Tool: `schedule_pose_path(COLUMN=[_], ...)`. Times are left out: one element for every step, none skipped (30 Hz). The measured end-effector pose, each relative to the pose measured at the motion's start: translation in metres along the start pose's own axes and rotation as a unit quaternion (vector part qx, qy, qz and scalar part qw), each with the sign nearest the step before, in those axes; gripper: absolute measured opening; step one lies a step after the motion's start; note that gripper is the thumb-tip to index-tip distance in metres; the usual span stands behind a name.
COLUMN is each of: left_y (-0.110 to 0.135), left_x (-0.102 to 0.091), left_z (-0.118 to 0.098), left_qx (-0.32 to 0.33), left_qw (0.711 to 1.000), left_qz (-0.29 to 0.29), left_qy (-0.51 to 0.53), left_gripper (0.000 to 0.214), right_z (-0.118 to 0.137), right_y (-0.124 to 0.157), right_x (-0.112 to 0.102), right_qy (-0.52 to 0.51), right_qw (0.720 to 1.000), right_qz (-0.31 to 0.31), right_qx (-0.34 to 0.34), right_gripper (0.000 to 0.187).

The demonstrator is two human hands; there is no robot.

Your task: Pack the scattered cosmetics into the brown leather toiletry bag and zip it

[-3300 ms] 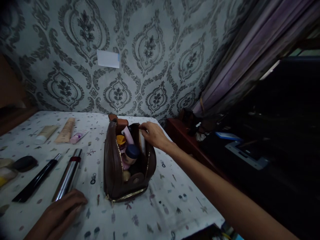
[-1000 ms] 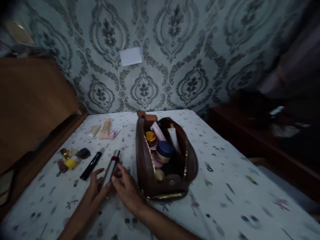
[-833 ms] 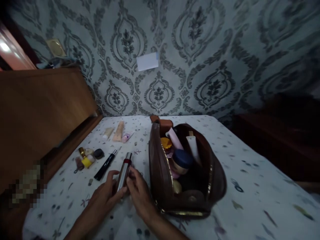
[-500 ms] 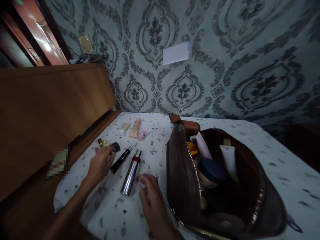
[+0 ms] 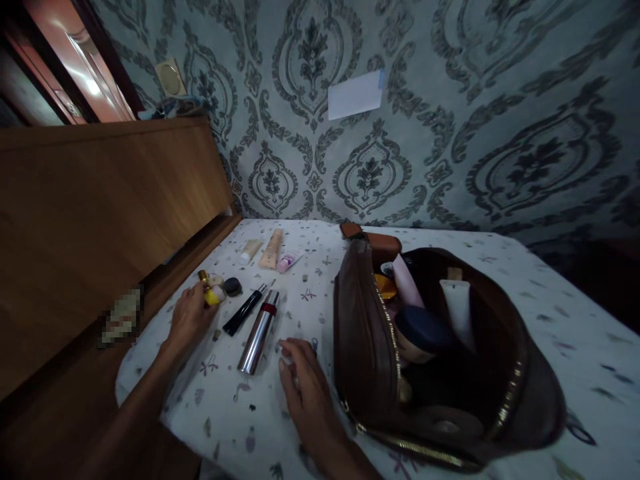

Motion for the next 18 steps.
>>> schedule_pose_path(left_y=[0.001, 0.002, 0.004, 0.007, 0.009, 0.012, 0.016, 0.019, 0.023, 0.027, 0.031, 0.036, 0.042, 0.047, 0.053, 0.059, 0.065, 0.07], left_x=[-0.001, -0.002, -0.002, -0.001, 0.0, 0.001, 0.003, 0.004, 0.005, 0.005, 0.004, 0.002, 0.0, -0.003, -0.006, -0.009, -0.011, -0.012], left_z=[0.001, 0.003, 0.005, 0.006, 0.006, 0.006, 0.005, 0.002, -0.001, -0.006, -0.012, -0.019, -0.027, -0.036, -0.045, -0.055, -0.064, -0.072], left_qx=[-0.007, -0.014, -0.019, -0.021, -0.02, -0.016, -0.012, -0.008, -0.003, 0.001, 0.005, 0.012, 0.021, 0.033, 0.047, 0.062, 0.079, 0.098], left_qw=[1.0, 0.999, 0.997, 0.992, 0.985, 0.976, 0.966, 0.957, 0.948, 0.937, 0.922, 0.905, 0.887, 0.87, 0.858, 0.851, 0.847, 0.845], left_qz=[-0.001, -0.002, -0.001, 0.003, 0.008, 0.015, 0.023, 0.031, 0.041, 0.05, 0.061, 0.073, 0.086, 0.101, 0.12, 0.138, 0.158, 0.174], left_qy=[0.02, 0.045, 0.08, 0.123, 0.17, 0.216, 0.258, 0.289, 0.316, 0.346, 0.382, 0.419, 0.454, 0.482, 0.498, 0.502, 0.502, 0.496], left_gripper=[0.037, 0.038, 0.04, 0.042, 0.044, 0.045, 0.046, 0.045, 0.045, 0.045, 0.045, 0.044, 0.043, 0.042, 0.04, 0.038, 0.037, 0.036], right_z=[0.0, 0.0, 0.001, 0.001, 0.002, 0.003, 0.004, 0.005, 0.006, 0.006, 0.007, 0.008, 0.008, 0.009, 0.009, 0.008, 0.007, 0.006], right_y=[0.0, 0.001, 0.001, 0.001, 0.001, 0.001, 0.001, 0.0, 0.0, 0.0, 0.0, -0.001, -0.001, -0.001, -0.001, -0.001, -0.001, -0.001], right_x=[0.0, 0.0, 0.0, 0.0, 0.0, 0.0, -0.001, -0.001, -0.001, -0.002, -0.002, -0.002, -0.003, -0.003, -0.002, -0.002, -0.001, 0.0], right_qy=[0.0, -0.001, 0.0, 0.0, 0.001, 0.001, 0.001, -0.001, -0.003, -0.008, -0.015, -0.026, -0.041, -0.062, -0.087, -0.114, -0.142, -0.169], right_qw=[1.0, 1.0, 1.0, 1.0, 1.0, 1.0, 1.0, 1.0, 1.0, 0.999, 0.999, 0.999, 0.998, 0.997, 0.994, 0.991, 0.986, 0.981], right_qz=[0.001, 0.003, 0.006, 0.009, 0.011, 0.012, 0.013, 0.013, 0.015, 0.017, 0.02, 0.02, 0.021, 0.022, 0.024, 0.027, 0.031, 0.035], right_qx=[0.001, 0.004, 0.006, 0.007, 0.008, 0.009, 0.011, 0.014, 0.02, 0.027, 0.033, 0.038, 0.044, 0.05, 0.057, 0.067, 0.08, 0.094], right_gripper=[0.027, 0.028, 0.028, 0.028, 0.028, 0.029, 0.029, 0.029, 0.03, 0.03, 0.031, 0.031, 0.032, 0.034, 0.037, 0.041, 0.045, 0.049])
Point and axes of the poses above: each hand's wrist, its own y-axis away from the middle knuckle, its own x-axis out of the palm, z = x × y, the point moved 3 cm from there along -y, towards the middle knuckle, and after that the axes turned 1 degree about z, right-handed, at the moved point
